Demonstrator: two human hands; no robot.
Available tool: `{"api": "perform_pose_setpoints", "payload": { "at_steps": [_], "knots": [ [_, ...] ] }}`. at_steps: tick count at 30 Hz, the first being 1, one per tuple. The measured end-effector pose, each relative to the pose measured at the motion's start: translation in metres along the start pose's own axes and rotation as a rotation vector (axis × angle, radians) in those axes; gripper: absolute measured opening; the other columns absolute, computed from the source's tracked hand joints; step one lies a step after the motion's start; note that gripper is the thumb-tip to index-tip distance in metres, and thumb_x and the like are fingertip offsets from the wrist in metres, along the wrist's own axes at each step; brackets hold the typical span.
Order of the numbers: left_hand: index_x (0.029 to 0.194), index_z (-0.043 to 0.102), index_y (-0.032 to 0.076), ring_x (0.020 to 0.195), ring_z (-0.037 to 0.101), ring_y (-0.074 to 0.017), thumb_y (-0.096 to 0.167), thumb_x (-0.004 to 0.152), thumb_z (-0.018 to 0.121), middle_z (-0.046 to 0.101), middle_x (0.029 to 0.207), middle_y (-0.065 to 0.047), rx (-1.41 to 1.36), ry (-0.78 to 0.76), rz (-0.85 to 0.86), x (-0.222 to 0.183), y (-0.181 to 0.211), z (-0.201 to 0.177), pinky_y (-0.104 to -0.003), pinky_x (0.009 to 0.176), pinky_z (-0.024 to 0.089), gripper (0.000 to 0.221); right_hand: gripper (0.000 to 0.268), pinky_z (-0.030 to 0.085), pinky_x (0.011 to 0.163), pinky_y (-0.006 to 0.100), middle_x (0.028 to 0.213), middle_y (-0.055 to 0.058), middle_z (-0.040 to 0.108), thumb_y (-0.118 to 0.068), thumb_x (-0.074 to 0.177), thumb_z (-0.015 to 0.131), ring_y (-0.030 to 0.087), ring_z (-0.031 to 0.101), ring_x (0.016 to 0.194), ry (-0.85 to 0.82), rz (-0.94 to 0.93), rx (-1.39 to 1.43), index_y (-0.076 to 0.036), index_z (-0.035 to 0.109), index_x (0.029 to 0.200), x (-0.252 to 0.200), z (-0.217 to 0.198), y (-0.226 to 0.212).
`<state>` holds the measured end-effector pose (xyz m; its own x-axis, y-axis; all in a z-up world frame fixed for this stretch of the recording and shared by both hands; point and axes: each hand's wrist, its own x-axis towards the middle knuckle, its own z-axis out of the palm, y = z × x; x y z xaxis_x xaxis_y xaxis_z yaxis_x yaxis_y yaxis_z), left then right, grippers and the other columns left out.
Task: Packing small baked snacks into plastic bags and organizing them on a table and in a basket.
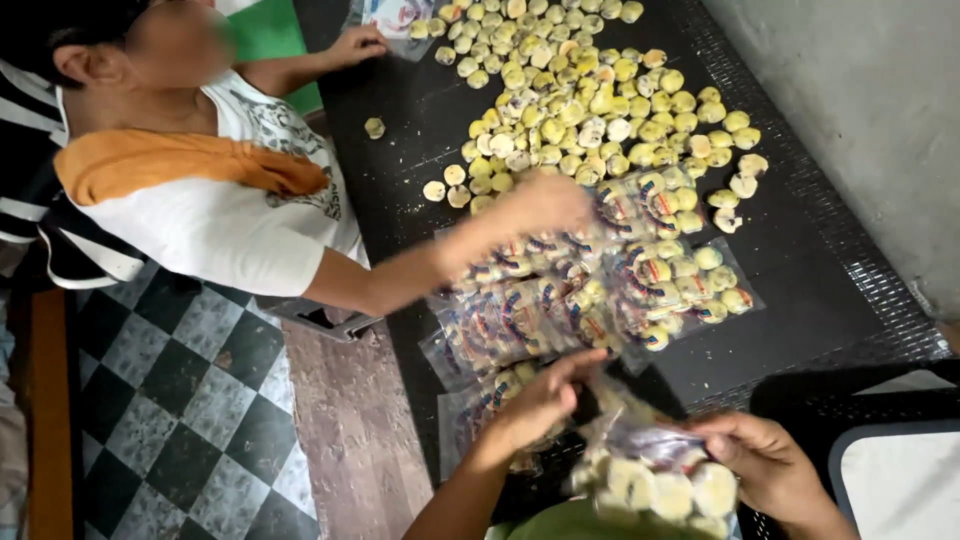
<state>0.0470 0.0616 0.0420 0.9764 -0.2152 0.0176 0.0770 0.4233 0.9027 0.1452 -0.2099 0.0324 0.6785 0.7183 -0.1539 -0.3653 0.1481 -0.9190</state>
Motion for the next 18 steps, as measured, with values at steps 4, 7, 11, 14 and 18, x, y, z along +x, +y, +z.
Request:
{"api": "perform_pose_setpoints", "payload": {
  "at_steps": [4, 7, 11, 14, 18],
  "knots": [
    [0.137, 0.046, 0.015, 0.110, 0.062, -0.0225, 0.059, 0.099, 0.025, 0.056, 0.130, -0.010, -0.101, -0.418, 0.209, 0.037, -0.019, -0.015, -0.035, 0.102, 0.052, 0.062, 0.014, 0.050, 0.055, 0.035, 0.090, 0.027, 0.071, -0.002, 0.080, 0.063, 0.029, 0.068, 0.069, -0.044, 0.051, 0.215, 0.006, 0.070, 0.090, -0.004, 0.012, -0.023],
    [0.140, 0.039, 0.007, 0.134, 0.043, -0.0294, 0.069, 0.089, 0.014, 0.043, 0.142, -0.015, -0.213, -0.628, 0.005, 0.025, 0.001, 0.002, -0.041, 0.119, 0.035, 0.084, 0.015, 0.054, 0.070, 0.038, 0.088, 0.023, 0.077, -0.008, 0.075, 0.066, 0.030, 0.074, 0.081, -0.053, -0.005, -0.197, 0.003, 0.075, 0.079, -0.012, 0.014, -0.055],
    [0.145, 0.026, 0.012, 0.138, 0.029, -0.0401, 0.080, 0.079, 0.016, 0.028, 0.148, -0.021, -0.055, -0.612, -0.143, -0.009, -0.010, 0.036, -0.046, 0.118, 0.026, 0.095, 0.020, 0.050, 0.086, 0.055, 0.099, 0.034, 0.074, -0.004, 0.081, 0.060, 0.047, 0.070, 0.097, -0.211, 0.004, 0.033, 0.008, 0.075, 0.089, -0.015, 0.068, -0.101],
    [0.146, 0.024, 0.003, 0.137, 0.032, -0.0280, 0.069, 0.063, 0.054, 0.030, 0.149, -0.017, -0.576, -0.449, -0.501, -0.031, -0.024, 0.053, -0.042, 0.116, 0.028, 0.110, 0.024, 0.040, 0.098, 0.054, 0.104, 0.024, 0.075, -0.004, 0.085, 0.056, 0.038, 0.067, 0.106, -0.431, -0.085, -0.131, 0.003, 0.074, 0.099, -0.016, 0.081, -0.113],
    [0.135, 0.044, 0.002, 0.117, 0.053, -0.0194, 0.068, 0.073, 0.058, 0.053, 0.129, -0.010, -0.476, -0.466, -0.294, -0.043, -0.031, 0.056, -0.030, 0.104, 0.043, 0.092, 0.026, 0.029, 0.104, 0.054, 0.116, 0.023, 0.069, -0.012, 0.088, 0.054, 0.040, 0.059, 0.118, -0.501, -0.102, -0.309, -0.003, 0.069, 0.107, -0.026, 0.073, -0.115]
  ]
}}
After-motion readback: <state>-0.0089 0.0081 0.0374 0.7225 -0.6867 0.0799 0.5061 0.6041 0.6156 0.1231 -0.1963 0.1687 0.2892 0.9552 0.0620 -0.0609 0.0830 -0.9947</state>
